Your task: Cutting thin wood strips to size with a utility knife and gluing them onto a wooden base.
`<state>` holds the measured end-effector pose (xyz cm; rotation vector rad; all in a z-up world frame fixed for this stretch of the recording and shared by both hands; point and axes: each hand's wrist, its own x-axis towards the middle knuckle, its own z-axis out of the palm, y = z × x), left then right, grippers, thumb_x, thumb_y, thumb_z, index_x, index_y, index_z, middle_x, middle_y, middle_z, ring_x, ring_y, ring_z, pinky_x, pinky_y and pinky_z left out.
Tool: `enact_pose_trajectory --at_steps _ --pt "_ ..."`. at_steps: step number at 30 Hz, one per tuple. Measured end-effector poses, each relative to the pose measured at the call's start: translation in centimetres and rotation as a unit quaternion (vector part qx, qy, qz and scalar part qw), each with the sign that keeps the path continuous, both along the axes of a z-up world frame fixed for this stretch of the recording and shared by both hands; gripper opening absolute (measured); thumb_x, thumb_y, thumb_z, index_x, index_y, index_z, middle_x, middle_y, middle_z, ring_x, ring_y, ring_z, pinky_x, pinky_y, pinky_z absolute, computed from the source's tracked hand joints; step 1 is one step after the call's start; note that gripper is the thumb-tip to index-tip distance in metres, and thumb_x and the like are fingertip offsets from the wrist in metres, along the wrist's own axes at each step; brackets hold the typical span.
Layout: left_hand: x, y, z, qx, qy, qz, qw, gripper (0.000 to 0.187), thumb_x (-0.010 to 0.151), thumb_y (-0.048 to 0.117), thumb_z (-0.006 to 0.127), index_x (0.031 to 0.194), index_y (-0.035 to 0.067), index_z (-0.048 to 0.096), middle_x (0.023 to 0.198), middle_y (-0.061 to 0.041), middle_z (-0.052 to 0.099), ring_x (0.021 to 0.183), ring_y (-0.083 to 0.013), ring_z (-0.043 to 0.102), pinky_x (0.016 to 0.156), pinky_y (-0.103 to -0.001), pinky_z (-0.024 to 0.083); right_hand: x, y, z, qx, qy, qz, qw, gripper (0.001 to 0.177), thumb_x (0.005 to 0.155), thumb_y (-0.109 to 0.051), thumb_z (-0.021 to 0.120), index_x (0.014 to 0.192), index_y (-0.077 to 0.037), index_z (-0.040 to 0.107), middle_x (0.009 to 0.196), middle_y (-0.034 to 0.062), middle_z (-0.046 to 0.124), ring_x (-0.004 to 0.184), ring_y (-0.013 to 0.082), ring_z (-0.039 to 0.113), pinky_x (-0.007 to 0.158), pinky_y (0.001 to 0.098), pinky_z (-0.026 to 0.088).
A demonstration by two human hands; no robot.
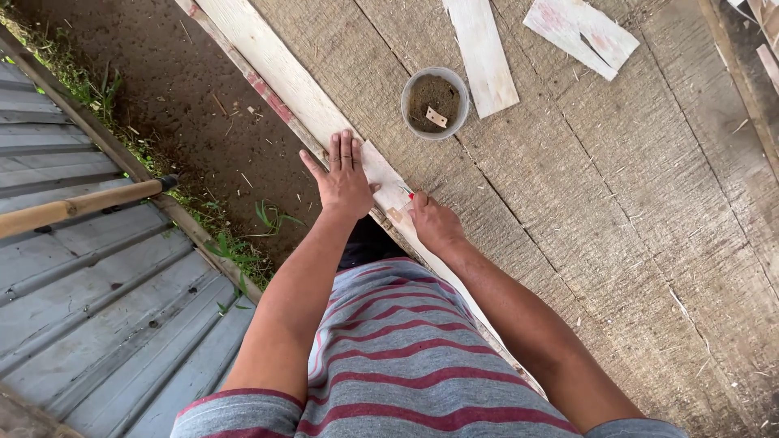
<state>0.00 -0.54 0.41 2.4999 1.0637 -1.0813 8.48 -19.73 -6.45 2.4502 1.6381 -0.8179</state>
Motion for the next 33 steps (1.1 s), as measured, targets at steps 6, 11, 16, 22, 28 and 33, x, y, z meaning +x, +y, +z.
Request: enact_pose_trajectory --at_steps 6,11,16,22,28,33 --pt "-0.2 0.0 -0.3 0.004 -0.001 -0.004 1.000 0.093 0.100 0.059 0.049 0.166 0.010 0.008 0.174 -0.011 -0.004 0.159 -0.0305 -0.011 0.109 -0.085 -0.017 0.2 -1.3 0.5 -0.023 0.006 0.001 1.000 0.031 0.104 -0.035 0.049 0.112 -0.005 0.045 0.088 0.0132 0.066 0.069 0.0399 0.075 0.061 0.0482 0.062" --pt "-0.2 0.0 -0.7 -0.004 -0.003 -0.002 1.000 0.092 0.101 0.057 0.048 0.166 0.008 0.005 0.174 -0.011 -0.007 0.159 -0.0307 -0.013 0.109 -0.086 -0.016 0.5 -2.5 0.3 -0.020 0.034 -0.019 0.999 0.032 0.105 -0.035 0.044 0.114 -0.003 0.043 0.089 0.0174 0.064 0.070 0.0454 0.074 0.063 0.0528 0.060" --pt "-0.2 -0.1 -0.8 -0.002 -0.003 -0.003 1.000 0.092 0.101 0.057 0.048 0.165 0.008 0.005 0.174 -0.011 -0.006 0.159 -0.0299 -0.012 0.109 -0.086 -0.016 0.5 -3.4 0.1 -0.031 0.033 -0.016 0.999 0.031 0.107 -0.034 0.039 0.116 -0.005 0.042 0.092 0.0145 0.062 0.070 0.0444 0.074 0.064 0.0524 0.061" --pt "-0.2 -0.2 -0.4 0.000 -0.005 -0.015 1.000 0.091 0.101 0.055 0.049 0.165 0.007 0.006 0.174 -0.012 -0.006 0.159 -0.0308 -0.010 0.109 -0.086 -0.016 0.7 -4.6 -0.1 -0.025 0.052 -0.037 0.998 0.034 0.107 -0.035 0.037 0.119 -0.004 0.042 0.093 0.0175 0.061 0.072 0.0470 0.073 0.064 0.0558 0.060" --pt "0.2 0.4 0.6 -0.007 -0.008 -0.018 1.000 0.093 0.100 0.055 0.048 0.165 0.005 0.003 0.173 -0.014 -0.006 0.159 -0.0324 -0.011 0.111 -0.085 -0.014 3.6 -7.4 0.2 0.027 0.074 -0.115 0.990 0.043 0.096 -0.052 0.052 0.119 -0.015 0.051 0.095 0.0170 0.068 0.082 0.0450 0.073 0.074 0.0558 0.059" --pt "0.2 1.0 1.3 -0.024 -0.113 0.042 0.992 0.081 0.099 0.052 0.051 0.161 0.005 0.028 0.172 -0.013 0.017 0.159 -0.0298 0.010 0.114 -0.080 -0.010 11.2 -0.6 0.3 0.337 -0.006 -0.361 0.869 0.052 0.085 -0.034 0.086 0.101 -0.002 0.049 0.098 0.0223 0.056 0.089 0.0496 0.067 0.074 0.0531 0.056"
